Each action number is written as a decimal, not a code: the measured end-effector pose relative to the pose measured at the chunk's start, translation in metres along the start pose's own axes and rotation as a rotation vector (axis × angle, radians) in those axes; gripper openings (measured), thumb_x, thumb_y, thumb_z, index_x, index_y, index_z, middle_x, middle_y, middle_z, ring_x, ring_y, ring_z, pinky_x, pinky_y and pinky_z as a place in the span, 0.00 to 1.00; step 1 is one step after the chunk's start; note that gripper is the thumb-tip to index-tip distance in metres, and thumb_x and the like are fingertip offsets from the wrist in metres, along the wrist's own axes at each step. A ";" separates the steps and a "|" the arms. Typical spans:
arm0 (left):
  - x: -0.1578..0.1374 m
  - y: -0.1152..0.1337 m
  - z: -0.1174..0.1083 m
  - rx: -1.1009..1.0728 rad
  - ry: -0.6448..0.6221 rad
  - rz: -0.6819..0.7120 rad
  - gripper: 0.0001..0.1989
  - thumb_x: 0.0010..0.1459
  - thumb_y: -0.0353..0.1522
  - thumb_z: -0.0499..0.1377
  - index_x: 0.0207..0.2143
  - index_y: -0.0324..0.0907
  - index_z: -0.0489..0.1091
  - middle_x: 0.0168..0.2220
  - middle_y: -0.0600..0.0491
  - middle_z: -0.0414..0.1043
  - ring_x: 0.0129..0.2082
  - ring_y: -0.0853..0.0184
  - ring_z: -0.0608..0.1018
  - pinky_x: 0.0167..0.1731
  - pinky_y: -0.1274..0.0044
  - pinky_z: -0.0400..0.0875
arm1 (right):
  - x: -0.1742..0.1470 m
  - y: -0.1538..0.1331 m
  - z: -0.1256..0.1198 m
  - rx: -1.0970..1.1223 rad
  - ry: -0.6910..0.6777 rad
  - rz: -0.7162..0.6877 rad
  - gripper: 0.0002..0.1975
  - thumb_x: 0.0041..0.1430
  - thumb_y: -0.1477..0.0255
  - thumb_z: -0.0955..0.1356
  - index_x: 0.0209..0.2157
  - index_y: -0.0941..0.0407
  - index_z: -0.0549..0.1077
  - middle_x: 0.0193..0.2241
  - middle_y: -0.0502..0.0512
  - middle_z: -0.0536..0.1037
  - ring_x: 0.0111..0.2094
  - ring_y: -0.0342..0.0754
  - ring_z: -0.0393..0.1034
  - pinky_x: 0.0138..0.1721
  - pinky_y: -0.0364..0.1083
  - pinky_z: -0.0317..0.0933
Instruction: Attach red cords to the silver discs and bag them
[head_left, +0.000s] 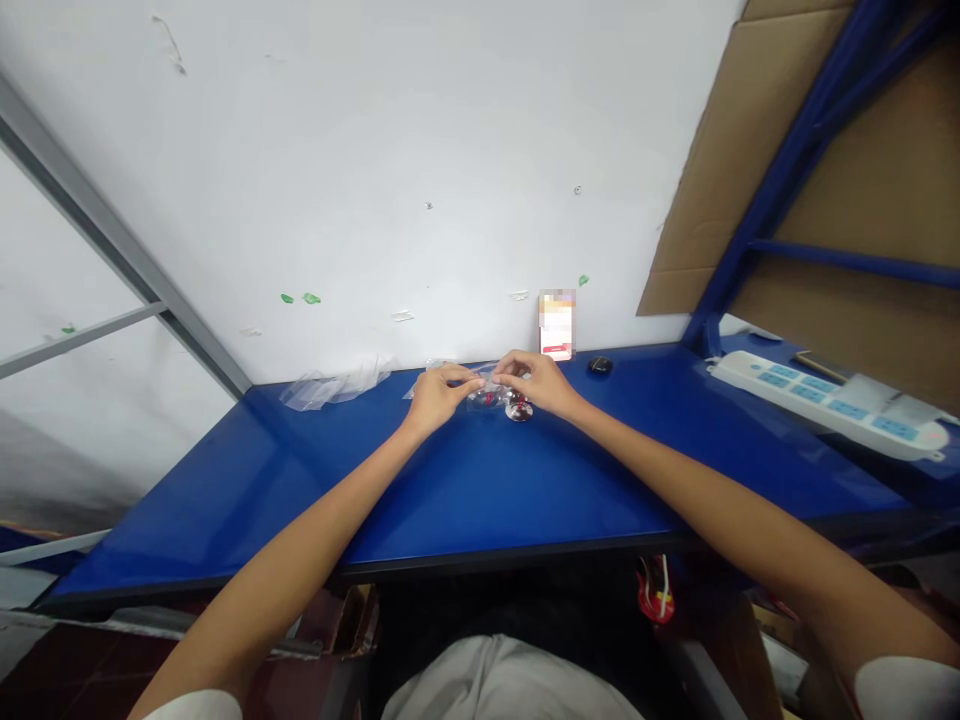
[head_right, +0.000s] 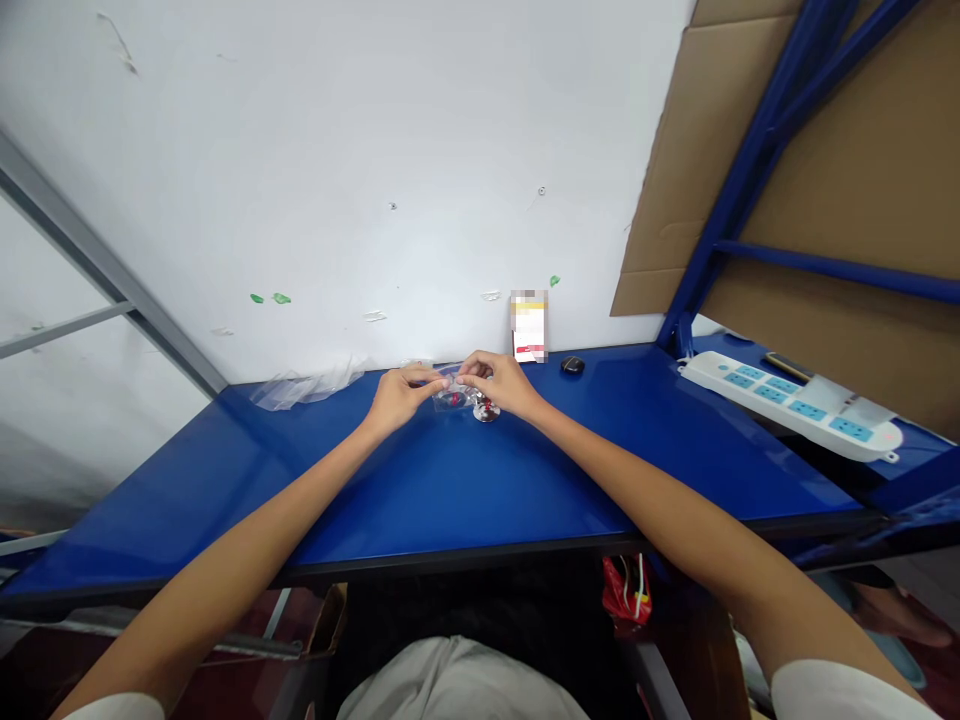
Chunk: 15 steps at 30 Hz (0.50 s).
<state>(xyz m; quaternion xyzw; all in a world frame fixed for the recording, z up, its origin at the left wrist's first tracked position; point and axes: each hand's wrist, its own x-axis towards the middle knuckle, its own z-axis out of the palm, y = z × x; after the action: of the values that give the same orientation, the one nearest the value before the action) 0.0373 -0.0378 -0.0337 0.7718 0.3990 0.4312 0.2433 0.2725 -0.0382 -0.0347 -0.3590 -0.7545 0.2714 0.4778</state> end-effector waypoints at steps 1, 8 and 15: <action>0.000 0.000 -0.001 0.025 0.031 0.002 0.13 0.63 0.45 0.69 0.37 0.46 0.87 0.42 0.49 0.86 0.43 0.57 0.84 0.50 0.66 0.75 | 0.000 0.000 0.000 -0.006 0.020 -0.022 0.13 0.62 0.58 0.76 0.37 0.54 0.81 0.32 0.55 0.83 0.35 0.52 0.75 0.41 0.50 0.67; 0.005 0.007 -0.032 0.076 -0.380 0.126 0.13 0.62 0.46 0.69 0.36 0.47 0.86 0.39 0.48 0.83 0.40 0.60 0.82 0.45 0.70 0.73 | -0.006 -0.008 -0.008 -0.055 -0.257 -0.088 0.15 0.64 0.56 0.75 0.38 0.54 0.82 0.34 0.54 0.84 0.35 0.50 0.75 0.41 0.49 0.66; 0.004 0.005 -0.039 0.100 -0.645 0.027 0.21 0.66 0.51 0.63 0.34 0.44 0.83 0.30 0.54 0.77 0.30 0.66 0.75 0.32 0.76 0.65 | -0.005 -0.010 -0.011 -0.085 -0.431 0.064 0.17 0.64 0.56 0.73 0.33 0.56 0.82 0.25 0.50 0.78 0.27 0.46 0.68 0.31 0.45 0.58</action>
<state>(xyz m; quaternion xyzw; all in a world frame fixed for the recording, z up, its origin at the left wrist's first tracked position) 0.0069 -0.0357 -0.0080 0.8849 0.3116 0.1473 0.3131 0.2815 -0.0479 -0.0253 -0.3361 -0.8381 0.3248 0.2813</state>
